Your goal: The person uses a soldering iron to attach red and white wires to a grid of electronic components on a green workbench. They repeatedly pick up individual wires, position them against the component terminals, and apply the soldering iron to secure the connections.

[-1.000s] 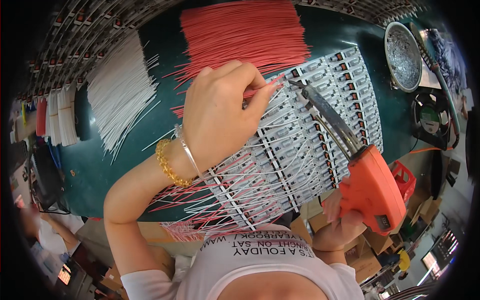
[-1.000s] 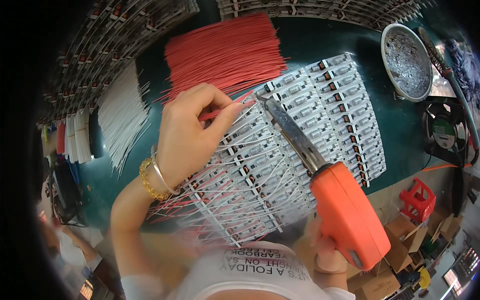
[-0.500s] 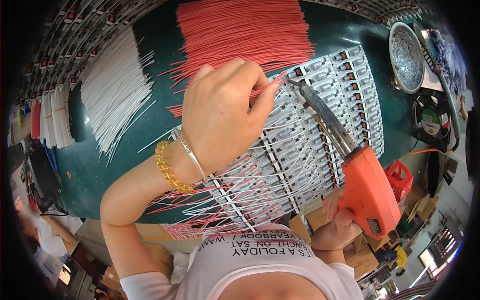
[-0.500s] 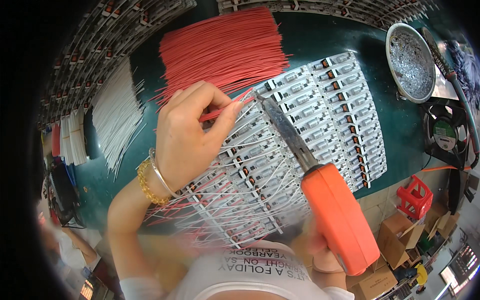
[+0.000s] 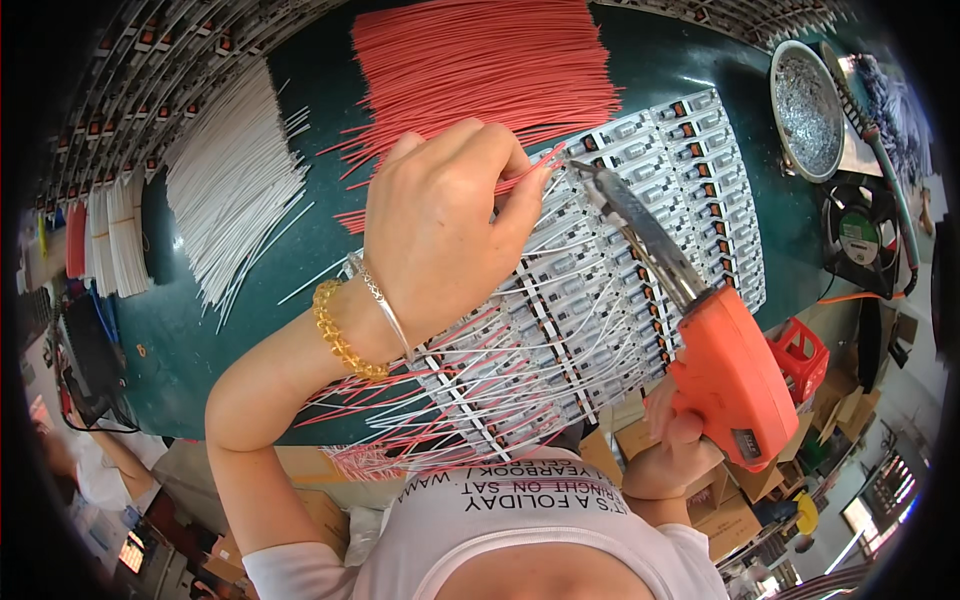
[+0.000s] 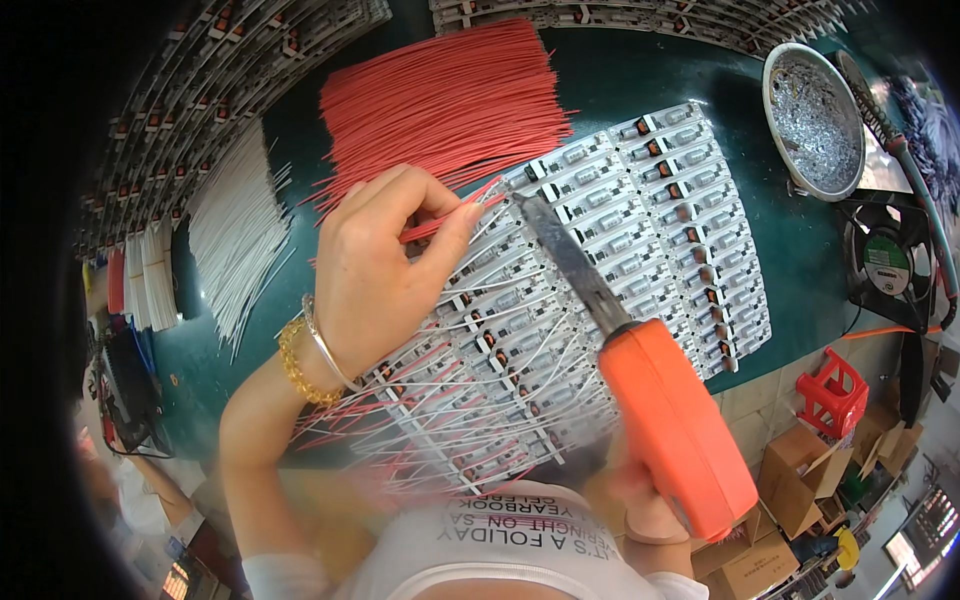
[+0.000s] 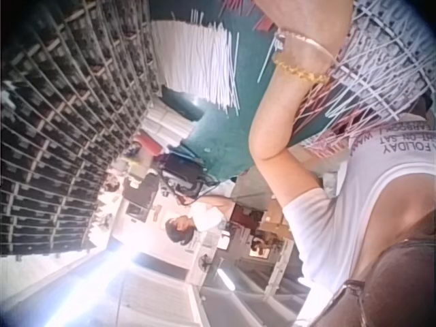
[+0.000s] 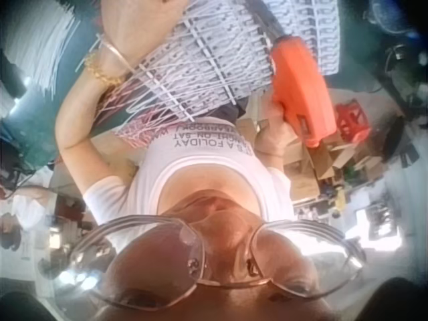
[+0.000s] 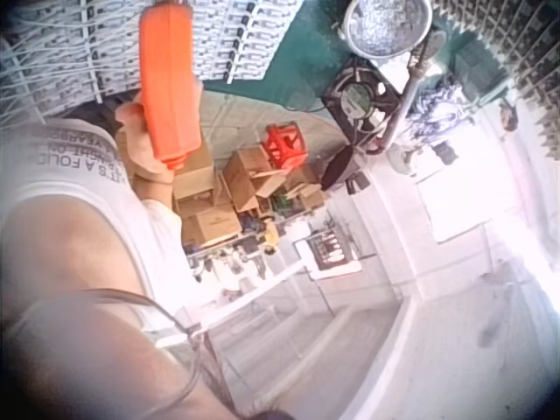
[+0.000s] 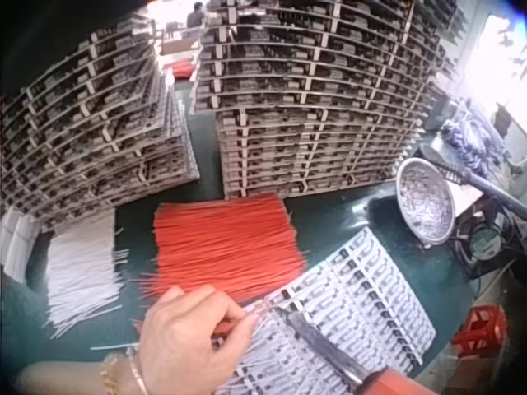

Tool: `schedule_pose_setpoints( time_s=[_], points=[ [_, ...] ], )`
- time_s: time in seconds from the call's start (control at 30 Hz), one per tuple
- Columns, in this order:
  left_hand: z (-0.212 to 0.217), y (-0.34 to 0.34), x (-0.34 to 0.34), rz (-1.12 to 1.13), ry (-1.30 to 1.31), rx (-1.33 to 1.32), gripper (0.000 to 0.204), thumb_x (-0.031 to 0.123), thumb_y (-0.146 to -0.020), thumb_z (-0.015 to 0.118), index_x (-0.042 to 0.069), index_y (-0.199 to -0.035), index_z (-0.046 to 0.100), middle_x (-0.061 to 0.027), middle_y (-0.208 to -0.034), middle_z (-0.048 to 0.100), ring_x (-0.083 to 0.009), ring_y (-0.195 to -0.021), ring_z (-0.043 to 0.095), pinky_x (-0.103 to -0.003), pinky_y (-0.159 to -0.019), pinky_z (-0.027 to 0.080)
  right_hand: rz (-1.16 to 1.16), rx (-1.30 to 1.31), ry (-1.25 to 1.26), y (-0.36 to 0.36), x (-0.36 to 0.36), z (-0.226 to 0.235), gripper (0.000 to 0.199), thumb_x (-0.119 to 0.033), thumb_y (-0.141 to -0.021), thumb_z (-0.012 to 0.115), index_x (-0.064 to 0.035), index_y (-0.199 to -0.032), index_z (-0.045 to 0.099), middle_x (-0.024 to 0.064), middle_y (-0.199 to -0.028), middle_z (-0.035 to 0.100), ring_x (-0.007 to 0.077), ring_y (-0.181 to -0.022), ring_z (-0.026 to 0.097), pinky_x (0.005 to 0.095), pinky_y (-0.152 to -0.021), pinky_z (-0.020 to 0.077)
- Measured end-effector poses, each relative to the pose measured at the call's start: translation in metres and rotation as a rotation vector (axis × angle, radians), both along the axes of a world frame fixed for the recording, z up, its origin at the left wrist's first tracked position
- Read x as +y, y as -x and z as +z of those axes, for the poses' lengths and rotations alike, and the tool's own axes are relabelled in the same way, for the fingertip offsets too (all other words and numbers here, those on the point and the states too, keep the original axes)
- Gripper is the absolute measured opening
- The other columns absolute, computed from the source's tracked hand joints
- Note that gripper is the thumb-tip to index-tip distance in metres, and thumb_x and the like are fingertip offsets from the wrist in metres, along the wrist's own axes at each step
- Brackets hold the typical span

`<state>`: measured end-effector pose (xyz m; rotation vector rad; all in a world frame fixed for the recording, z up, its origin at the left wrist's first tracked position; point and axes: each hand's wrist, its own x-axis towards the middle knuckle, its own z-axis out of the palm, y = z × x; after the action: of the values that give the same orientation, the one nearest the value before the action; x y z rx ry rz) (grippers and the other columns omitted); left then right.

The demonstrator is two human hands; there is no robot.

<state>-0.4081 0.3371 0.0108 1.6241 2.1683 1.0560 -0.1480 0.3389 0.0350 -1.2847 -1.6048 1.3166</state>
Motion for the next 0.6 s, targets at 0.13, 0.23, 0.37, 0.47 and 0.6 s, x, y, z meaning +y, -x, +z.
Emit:
schedule_pose_setpoints(
  time_s=[0.13, 0.23, 0.37, 0.47, 0.6],
  points=[
    [0.000, 0.000, 0.001, 0.001, 0.003, -0.015, 0.015, 0.010, -0.079, 0.072, 0.002, -0.074, 0.060, -0.0075, -0.070, 0.061, -0.0232, -0.063, 0.056, -0.033, -0.061, 0.042, 0.002, -0.008, 0.003, -0.003, -0.002, -0.001, 0.085, -0.064, -0.079, 0.062, 0.0132, -0.112, 0.048, -0.0023, -0.050, 0.044, 0.0073, -0.041, 0.039, 0.0228, -0.042, 0.0323],
    [0.002, -0.001, 0.000, 0.008, 0.015, -0.016, 0.015, 0.010, -0.079, 0.072, 0.002, -0.073, 0.060, -0.0071, -0.069, 0.060, -0.0228, -0.062, 0.056, -0.033, -0.062, 0.043, 0.010, -0.005, -0.003, -0.003, 0.000, 0.002, 0.087, -0.063, -0.079, 0.062, 0.0141, -0.115, 0.047, -0.0022, -0.050, 0.044, 0.0073, -0.041, 0.039, 0.0227, -0.042, 0.0319],
    [0.000, 0.004, 0.001, 0.013, -0.163, 0.158, 0.012, 0.009, -0.078, 0.073, 0.004, -0.073, 0.063, -0.0045, -0.068, 0.061, -0.0205, -0.061, 0.056, -0.034, -0.070, 0.041, -0.020, 0.090, -0.011, -0.015, -0.003, -0.010, 0.086, -0.063, -0.080, 0.063, 0.0143, -0.116, 0.047, -0.0025, -0.050, 0.044, 0.0069, -0.041, 0.039, 0.0223, -0.041, 0.0322],
    [0.012, 0.004, -0.005, -0.005, -0.184, 0.156, 0.009, 0.009, -0.077, 0.073, 0.006, -0.073, 0.066, -0.0024, -0.069, 0.062, -0.0185, -0.061, 0.055, -0.033, -0.075, 0.039, 0.157, 0.355, 0.273, -0.053, -0.008, -0.017, 0.069, -0.041, -0.085, 0.066, -0.0017, -0.134, 0.038, 0.0009, -0.096, 0.050, 0.0110, -0.075, 0.049, 0.0279, -0.064, 0.0419],
    [0.009, -0.005, -0.008, -0.022, -0.051, 0.016, 0.009, 0.009, -0.076, 0.074, 0.007, -0.073, 0.066, -0.0010, -0.069, 0.062, -0.0175, -0.064, 0.053, -0.032, -0.075, 0.036, 0.201, 0.228, 0.133, -0.068, -0.008, -0.029, 0.074, -0.048, -0.082, 0.067, 0.0010, -0.131, 0.039, -0.0007, -0.085, 0.048, 0.0099, -0.064, 0.046, 0.0268, -0.056, 0.0396]
  ],
)
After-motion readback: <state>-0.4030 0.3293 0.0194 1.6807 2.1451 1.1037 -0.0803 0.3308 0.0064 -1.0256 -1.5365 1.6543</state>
